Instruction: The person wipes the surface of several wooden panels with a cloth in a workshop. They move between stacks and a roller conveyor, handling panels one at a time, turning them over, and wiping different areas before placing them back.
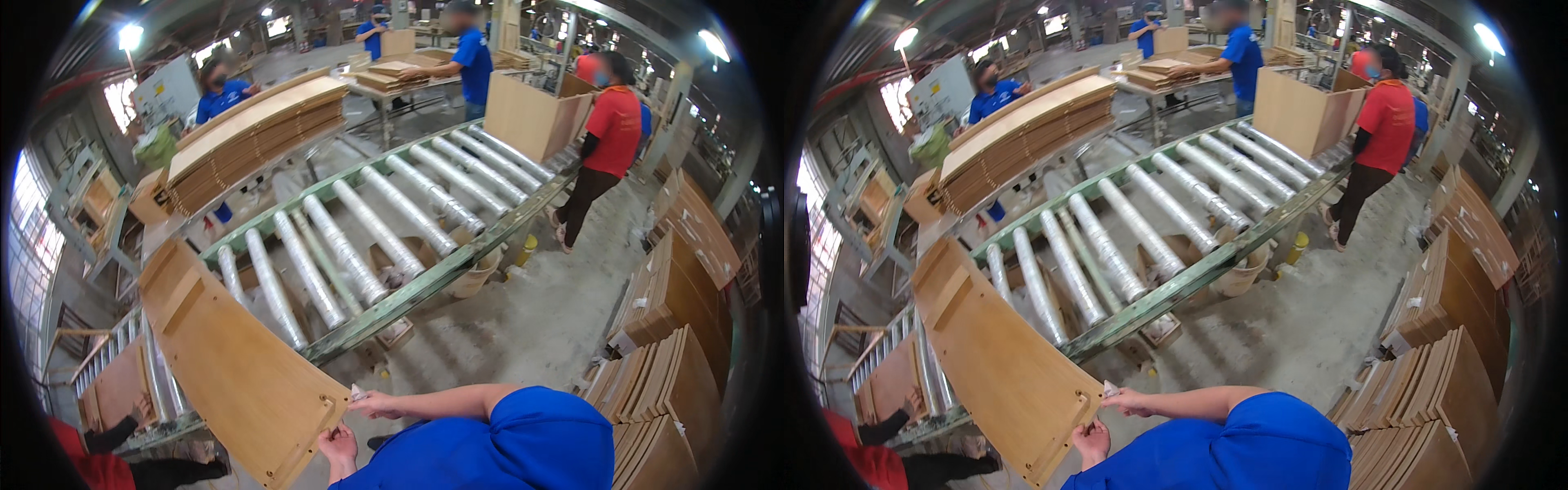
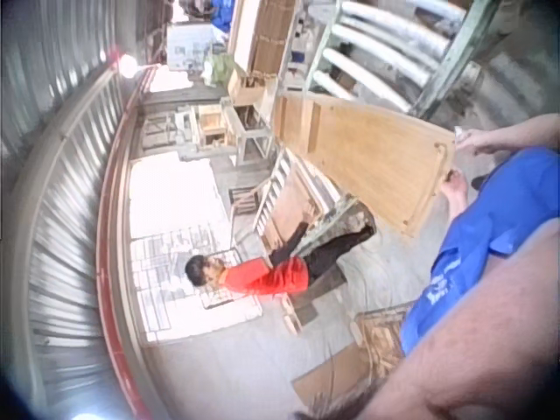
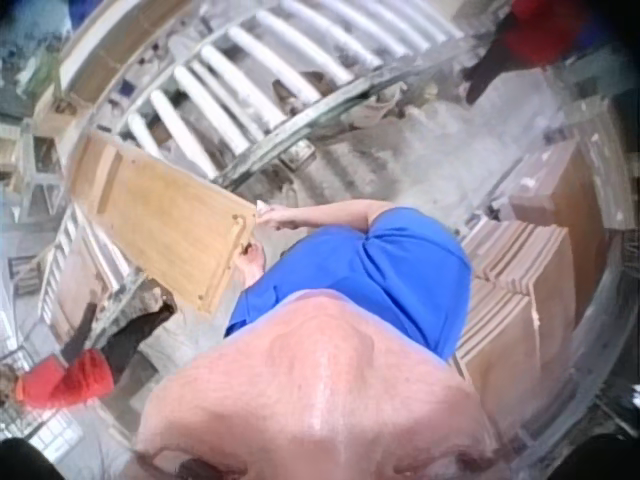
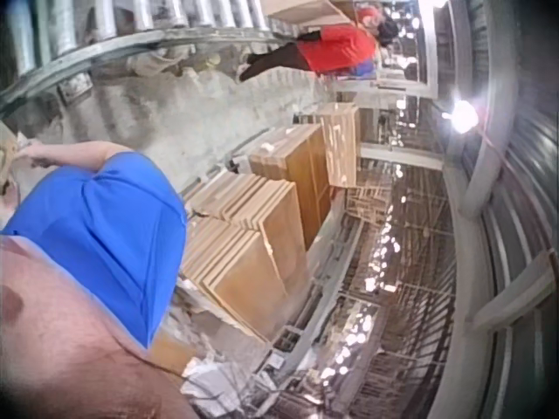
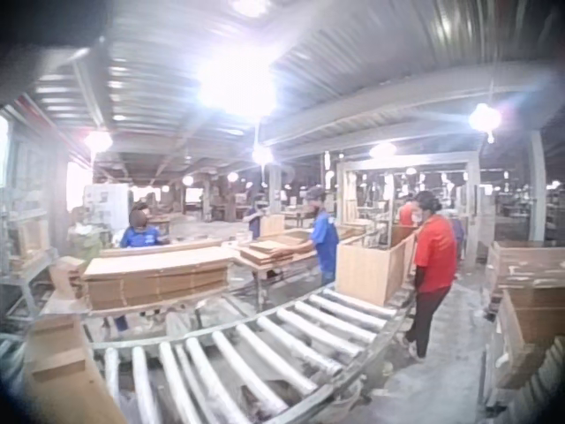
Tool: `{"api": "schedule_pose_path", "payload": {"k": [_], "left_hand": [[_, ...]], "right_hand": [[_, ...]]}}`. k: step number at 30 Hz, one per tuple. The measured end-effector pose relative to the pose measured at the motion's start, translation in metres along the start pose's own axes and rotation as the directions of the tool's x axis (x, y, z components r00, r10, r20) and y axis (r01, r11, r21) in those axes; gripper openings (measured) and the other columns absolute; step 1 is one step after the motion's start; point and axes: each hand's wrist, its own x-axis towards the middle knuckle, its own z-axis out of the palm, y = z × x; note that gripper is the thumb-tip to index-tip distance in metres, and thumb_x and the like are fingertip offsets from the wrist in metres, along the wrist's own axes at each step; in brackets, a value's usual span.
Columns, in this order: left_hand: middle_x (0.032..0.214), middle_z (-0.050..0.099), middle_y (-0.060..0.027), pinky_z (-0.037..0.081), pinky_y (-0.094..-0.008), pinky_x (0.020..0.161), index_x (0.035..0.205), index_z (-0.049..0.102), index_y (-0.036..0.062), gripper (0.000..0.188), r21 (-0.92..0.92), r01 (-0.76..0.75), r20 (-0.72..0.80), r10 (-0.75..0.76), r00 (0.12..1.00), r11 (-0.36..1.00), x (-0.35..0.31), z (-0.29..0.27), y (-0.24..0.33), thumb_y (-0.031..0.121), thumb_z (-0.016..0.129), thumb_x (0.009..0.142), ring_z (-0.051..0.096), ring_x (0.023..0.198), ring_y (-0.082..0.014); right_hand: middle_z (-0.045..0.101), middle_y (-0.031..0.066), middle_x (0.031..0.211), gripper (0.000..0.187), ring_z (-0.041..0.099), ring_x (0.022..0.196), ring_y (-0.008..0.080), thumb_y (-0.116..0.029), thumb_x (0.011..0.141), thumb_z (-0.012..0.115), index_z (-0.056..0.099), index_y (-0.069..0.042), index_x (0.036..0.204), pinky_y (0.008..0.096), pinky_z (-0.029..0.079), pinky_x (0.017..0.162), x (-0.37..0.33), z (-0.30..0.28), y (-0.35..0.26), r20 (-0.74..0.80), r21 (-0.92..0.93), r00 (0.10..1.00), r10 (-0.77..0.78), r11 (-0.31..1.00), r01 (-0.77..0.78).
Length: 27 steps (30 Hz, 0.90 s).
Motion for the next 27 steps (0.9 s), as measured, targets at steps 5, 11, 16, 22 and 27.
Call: {"api": "schedule_pose_path", "payload": {"k": [5,11,16,22,27], "left_hand": [[0.087,0.06,-0.0094,0.045,-0.0262,0.064,0.088,0.052,-0.0002,0.022,0.08,0.017,0.066,-0.023,0.998,0.997,-0.003,0.081,-0.104,0.016,0.047,0.074,0.06,0.077,-0.0213],[0.102,0.062,-0.0135,0.045,-0.025,0.063,0.102,0.053,-0.0034,0.033,0.166,0.076,0.2,-0.109,0.974,0.983,-0.009,0.152,-0.239,0.015,0.039,0.079,0.061,0.086,-0.0219],[0.115,0.06,-0.0013,0.039,-0.0369,0.087,0.098,0.056,0.0117,0.015,0.82,-0.077,0.42,-0.506,0.754,0.567,-0.059,0.214,-0.343,0.018,0.051,0.086,0.05,0.109,-0.0132],[0.101,0.063,-0.0041,0.044,-0.0276,0.073,0.094,0.058,0.0086,0.014,0.746,-0.656,0.622,-0.469,0.627,0.114,-0.023,0.255,-0.331,0.018,0.052,0.085,0.056,0.088,-0.0125],[0.086,0.064,-0.0048,0.046,-0.0282,0.069,0.092,0.062,0.0049,0.019,0.544,-0.821,0.808,-0.157,0.569,-0.176,0.056,0.285,-0.248,0.018,0.052,0.085,0.057,0.077,-0.0129]], "right_hand": [[0.059,-0.0036,0.086,0.025,0.054,0.079,0.009,-0.035,0.083,0.063,0.062,-0.017,0.1,0.0285,0.039,0.068,-0.021,-0.069,-0.019,0.031,0.247,0.993,-0.113,0.964,0.102],[0.06,0.0013,0.071,0.019,0.056,0.06,0.0115,-0.029,0.085,0.061,0.063,-0.011,0.09,0.026,0.042,0.055,-0.047,-0.198,-0.048,-0.092,0.461,0.936,-0.34,0.819,0.343],[0.064,0.005,0.086,0.033,0.057,0.068,0.0136,-0.03,0.084,0.062,0.063,-0.002,0.102,0.0273,0.047,0.061,-0.105,-0.317,-0.095,-0.502,0.293,0.726,-0.469,0.698,0.654],[0.063,-0.0015,0.108,0.034,0.055,0.101,0.0108,-0.034,0.083,0.064,0.062,-0.009,0.106,0.0312,0.042,0.075,-0.175,-0.381,-0.096,-0.714,-0.164,0.53,-0.457,0.846,0.508],[0.058,-0.0048,0.084,0.031,0.053,0.081,0.008,-0.032,0.084,0.062,0.059,-0.011,0.107,0.0293,0.041,0.062,-0.161,-0.361,-0.026,-0.824,0.038,0.499,-0.268,0.853,0.521]]}}
